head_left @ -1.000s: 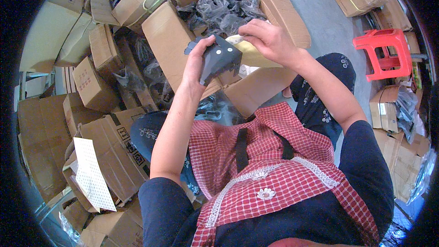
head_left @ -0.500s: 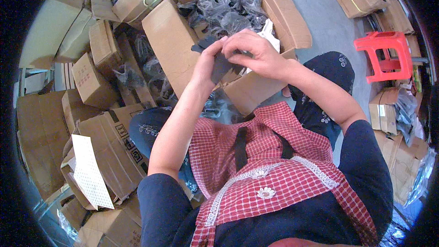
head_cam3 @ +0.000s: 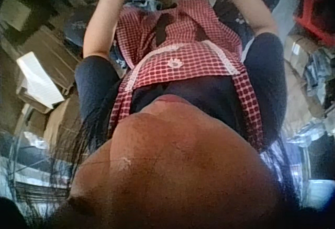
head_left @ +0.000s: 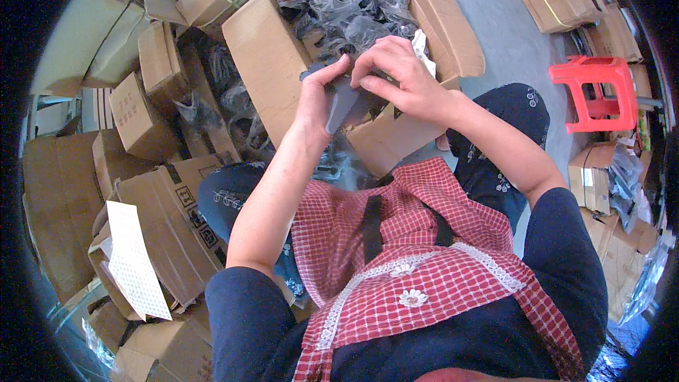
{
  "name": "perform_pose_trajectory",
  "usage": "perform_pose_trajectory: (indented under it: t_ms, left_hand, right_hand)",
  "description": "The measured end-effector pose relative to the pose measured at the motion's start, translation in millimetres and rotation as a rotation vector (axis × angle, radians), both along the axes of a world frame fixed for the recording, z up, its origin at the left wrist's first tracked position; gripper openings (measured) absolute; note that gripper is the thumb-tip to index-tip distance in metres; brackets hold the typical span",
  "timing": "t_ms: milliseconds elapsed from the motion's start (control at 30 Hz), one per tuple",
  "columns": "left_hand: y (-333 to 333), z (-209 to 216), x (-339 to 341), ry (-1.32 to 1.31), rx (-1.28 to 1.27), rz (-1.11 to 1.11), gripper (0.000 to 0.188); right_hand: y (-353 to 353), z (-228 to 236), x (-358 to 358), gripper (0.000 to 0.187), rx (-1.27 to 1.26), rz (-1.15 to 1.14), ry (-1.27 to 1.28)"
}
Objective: The person retrieves black plastic components from a plastic bag, applies small circular white stickers to specific points on the parts, and returns the labeled items to a larger cardboard box.
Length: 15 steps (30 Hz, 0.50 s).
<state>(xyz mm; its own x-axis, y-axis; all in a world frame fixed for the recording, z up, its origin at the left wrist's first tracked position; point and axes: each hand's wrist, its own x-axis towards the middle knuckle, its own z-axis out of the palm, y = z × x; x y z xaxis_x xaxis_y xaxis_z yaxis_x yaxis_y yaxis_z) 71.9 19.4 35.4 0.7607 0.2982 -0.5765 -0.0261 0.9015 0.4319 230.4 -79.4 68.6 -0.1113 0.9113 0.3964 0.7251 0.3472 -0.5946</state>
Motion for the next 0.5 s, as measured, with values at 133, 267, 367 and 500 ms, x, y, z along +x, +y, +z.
perform_pose_trajectory:
  t_ms: [133,267,367,500]
  left_hand:
    - [0,-3,-1,0.052,0.077,0.003,0.031]
    - [-7,0,3,0.044,0.120,0.065,0.030]
    - [-9,-1,6,-0.048,0.089,0.077,0.028]
    - [-9,-9,9,-0.118,0.057,0.070,0.027]
  right_hand:
    - [0,-6,-1,0.013,-0.107,0.012,0.140]
    - [1,-9,-1,0.016,-0.035,0.014,0.107]
    - [1,-12,-6,0.016,-0.028,-0.064,0.063]
    - [1,-18,-5,0.014,-0.039,-0.096,0.046]
